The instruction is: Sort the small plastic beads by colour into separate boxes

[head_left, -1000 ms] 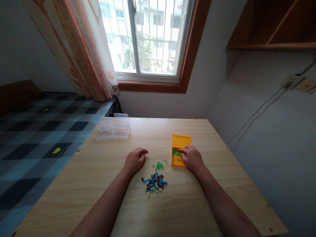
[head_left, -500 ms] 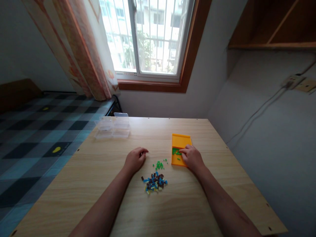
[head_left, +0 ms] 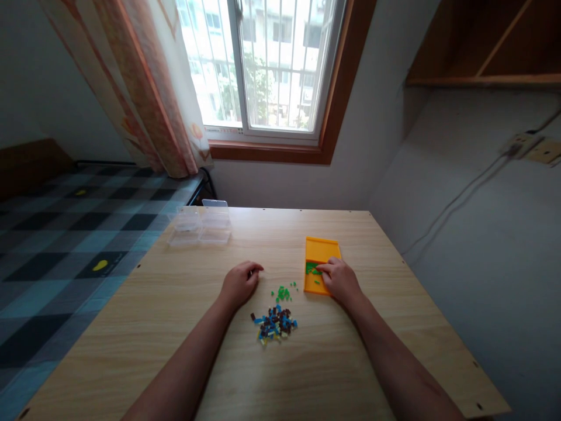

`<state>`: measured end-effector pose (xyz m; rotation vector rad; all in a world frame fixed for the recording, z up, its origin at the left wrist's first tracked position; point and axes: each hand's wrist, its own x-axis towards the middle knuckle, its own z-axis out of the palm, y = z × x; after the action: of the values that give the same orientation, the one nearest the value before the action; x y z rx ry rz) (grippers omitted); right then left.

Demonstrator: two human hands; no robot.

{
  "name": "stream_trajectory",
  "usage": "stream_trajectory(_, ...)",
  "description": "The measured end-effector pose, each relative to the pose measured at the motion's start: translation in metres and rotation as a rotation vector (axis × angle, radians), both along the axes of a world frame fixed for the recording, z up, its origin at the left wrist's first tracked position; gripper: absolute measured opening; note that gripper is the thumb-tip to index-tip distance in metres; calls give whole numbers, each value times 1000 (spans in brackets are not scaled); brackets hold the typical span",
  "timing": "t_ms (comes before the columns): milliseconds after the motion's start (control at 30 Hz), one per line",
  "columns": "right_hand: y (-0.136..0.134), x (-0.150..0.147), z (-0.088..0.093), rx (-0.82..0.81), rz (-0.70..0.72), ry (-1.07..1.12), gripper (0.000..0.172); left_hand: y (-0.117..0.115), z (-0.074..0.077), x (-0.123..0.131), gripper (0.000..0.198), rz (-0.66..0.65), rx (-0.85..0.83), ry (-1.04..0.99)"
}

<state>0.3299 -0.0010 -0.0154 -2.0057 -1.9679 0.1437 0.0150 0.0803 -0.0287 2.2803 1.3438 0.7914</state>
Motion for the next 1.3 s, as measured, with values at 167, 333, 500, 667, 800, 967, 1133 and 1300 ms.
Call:
stream_trajectory(167,1,-2,0,9,3,-1,28,0,1,0,27,0,-1,-1)
stream_trajectory(333,2,-5,-1,9,31,-6,31,0,0,0,27,-2,-3,1)
stream_trajectory(500,4,-6,-3,-12,47,-2,32,0,0,0,27,-2,-4,2)
stream_trajectory(667,6,-7,-2,-38,57,-4,33,-1,1,0,27,-2,-5,9)
stream_trajectory(800,3,-7,0,-19,37,1,35,-1,2,0,28,0,-4,12)
stream_trajectory(967,0,-4,3,-11,9,-6,31,-1,2,0,27,0,-2,17)
stream_trajectory(1133,0,-3,3,-41,9,-19,30,-1,2,0,27,3,1,16)
stream_trajectory(1300,0,-6,4,-42,12,-26,31,-2,2,0,27,2,0,15)
